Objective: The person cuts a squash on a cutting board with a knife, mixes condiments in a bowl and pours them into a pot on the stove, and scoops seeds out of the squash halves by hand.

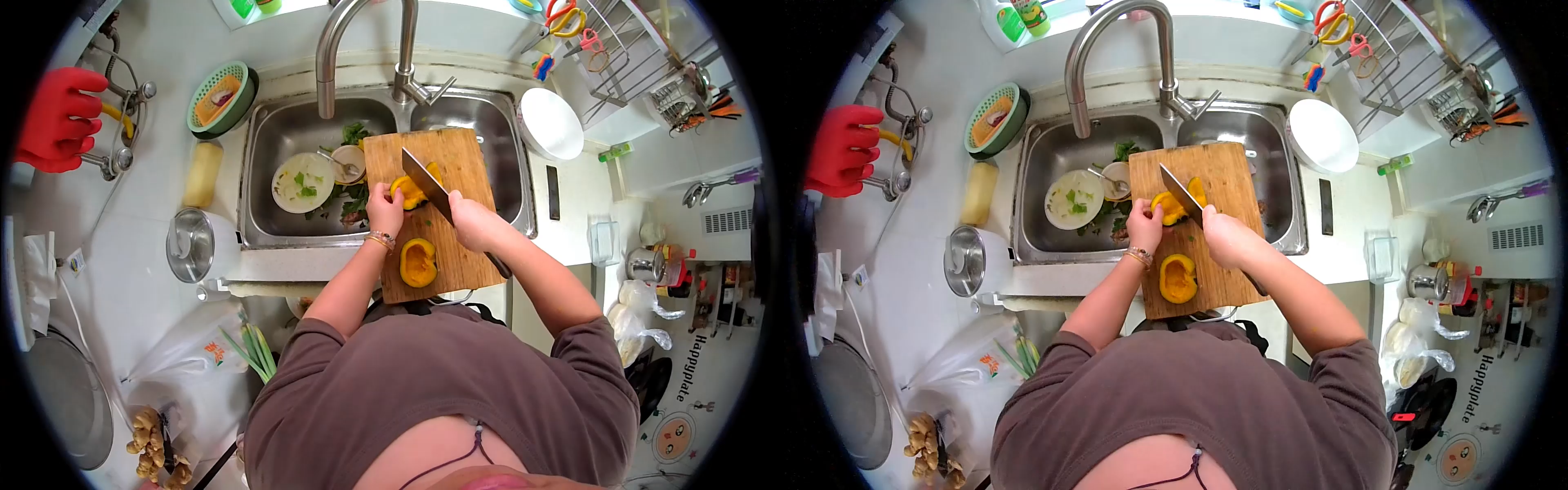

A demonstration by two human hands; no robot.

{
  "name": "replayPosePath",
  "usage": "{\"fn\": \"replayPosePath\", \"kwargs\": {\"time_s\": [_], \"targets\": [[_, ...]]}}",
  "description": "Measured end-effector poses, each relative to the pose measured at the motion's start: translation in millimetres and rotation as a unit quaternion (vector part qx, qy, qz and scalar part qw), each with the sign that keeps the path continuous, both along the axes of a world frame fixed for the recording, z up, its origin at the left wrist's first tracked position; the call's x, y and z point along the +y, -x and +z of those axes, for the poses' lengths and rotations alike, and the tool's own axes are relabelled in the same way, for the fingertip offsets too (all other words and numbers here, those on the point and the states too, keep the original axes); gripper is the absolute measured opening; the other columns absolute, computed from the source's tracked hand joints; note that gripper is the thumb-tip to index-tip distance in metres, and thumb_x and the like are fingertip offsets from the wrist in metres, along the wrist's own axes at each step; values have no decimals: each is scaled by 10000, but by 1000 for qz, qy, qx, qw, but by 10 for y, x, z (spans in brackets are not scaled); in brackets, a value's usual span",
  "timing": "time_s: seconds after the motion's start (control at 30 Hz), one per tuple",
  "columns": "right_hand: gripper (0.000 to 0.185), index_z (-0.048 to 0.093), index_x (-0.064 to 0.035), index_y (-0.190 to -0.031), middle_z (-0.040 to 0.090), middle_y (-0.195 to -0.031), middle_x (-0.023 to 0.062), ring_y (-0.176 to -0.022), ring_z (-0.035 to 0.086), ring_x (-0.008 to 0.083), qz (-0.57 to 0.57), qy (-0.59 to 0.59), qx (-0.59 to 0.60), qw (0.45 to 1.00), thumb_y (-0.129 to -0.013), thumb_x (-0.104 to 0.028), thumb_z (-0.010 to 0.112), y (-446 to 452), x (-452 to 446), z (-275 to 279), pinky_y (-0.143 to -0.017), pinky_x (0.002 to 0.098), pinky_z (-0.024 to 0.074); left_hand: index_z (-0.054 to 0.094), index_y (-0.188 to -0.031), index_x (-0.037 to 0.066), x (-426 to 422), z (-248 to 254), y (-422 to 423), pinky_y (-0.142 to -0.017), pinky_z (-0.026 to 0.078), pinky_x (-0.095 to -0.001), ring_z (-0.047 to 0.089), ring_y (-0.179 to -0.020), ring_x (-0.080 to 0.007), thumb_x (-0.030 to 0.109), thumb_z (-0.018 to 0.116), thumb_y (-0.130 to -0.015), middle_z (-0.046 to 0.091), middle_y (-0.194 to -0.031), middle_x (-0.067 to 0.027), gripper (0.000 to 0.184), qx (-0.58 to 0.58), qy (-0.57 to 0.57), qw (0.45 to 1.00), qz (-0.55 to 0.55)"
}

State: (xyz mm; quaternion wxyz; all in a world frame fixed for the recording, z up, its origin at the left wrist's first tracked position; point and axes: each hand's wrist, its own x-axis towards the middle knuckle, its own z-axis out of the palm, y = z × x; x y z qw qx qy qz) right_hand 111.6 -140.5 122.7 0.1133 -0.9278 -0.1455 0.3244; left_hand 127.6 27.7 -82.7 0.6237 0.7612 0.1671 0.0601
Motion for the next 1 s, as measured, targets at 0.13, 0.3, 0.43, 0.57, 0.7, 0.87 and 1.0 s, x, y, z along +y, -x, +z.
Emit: {"fn": "replayPosePath", "kwargs": {"time_s": [0.13, 0.3, 0.43, 0.57, 0.7, 0.87, 1.0], "targets": [[261, 413, 73, -1050, 627, -919, 308, -910, 623, 443, 3, -19, -8, 1000, -810, 32, 507, -178, 130, -172, -745, 486, 507, 548, -893, 5, -6, -23, -20, -466, 568, -307, 590, -589, -114, 103, 606, -893, 605, -731, -56, 114, 16, 44, 999, 19], [255, 417, 72, -1062, 629, -912, 320, -875, 630, 451, -40, -40, -74, 996, -826, 6, 486, -89, 202, -905, -736, 498, 507, 590, -894, -9, 56, -56, 1, -446, 541, -301, 599, -570, -132, 125, 634, -874, 631, -719, -78, 142, -74, -141, 987, 28], [251, 422, 62, -1068, 628, -882, 327, -828, 631, 462, -41, -95, -85, 991, -831, -1, 471, -144, 75, -976, -716, 520, 499, 628, -947, -14, 183, -79, 56, -457, 542, -298, 617, -560, -143, 138, 653, -865, 644, -738, -85, 175, -10, -113, 993, -29], [258, 419, 67, -1082, 626, -876, 319, -848, 625, 458, -34, -82, -92, 992, -836, 4, 463, -105, -18, -686, -724, 509, 496, 657, -934, -29, 183, 314, 189, -560, 539, -341, 679, -620, -230, 143, 676, -826, 689, -750, -140, 204, 81, 14, 997, 0], [239, 411, 65, -1052, 621, -895, 313, -894, 616, 454, -20, -46, -23, 998, -823, 36, 472, -23, -14, -1, -749, 497, 493, 648, -905, -40, 101, 80, 96, -513, 537, -319, 674, -587, -197, 129, 674, -827, 692, -750, -128, 189, 80, 39, 995, 39], [241, 388, 64, -1041, 619, -890, 313, -882, 616, 453, 15, -24, 10, 1000, -818, 43, 477, -10, 57, 84, -738, 495, 493, 631, -829, -30, 32, 126, 68, -528, 531, -330, 670, -576, -224, 131, 677, -814, 676, -697, -138, 168, 91, 31, 994, 51], [231, 385, 62, -1029, 618, -881, 315, -879, 620, 452, 30, -17, 10, 999, -819, 39, 478, -46, 64, -30, -730, 497, 494, 624, -787, -29, 31, -25, 44, -549, 524, -350, 661, -561, -252, 134, 687, -794, 652, -653, -156, 175, 50, -31, 998, 38]]}}
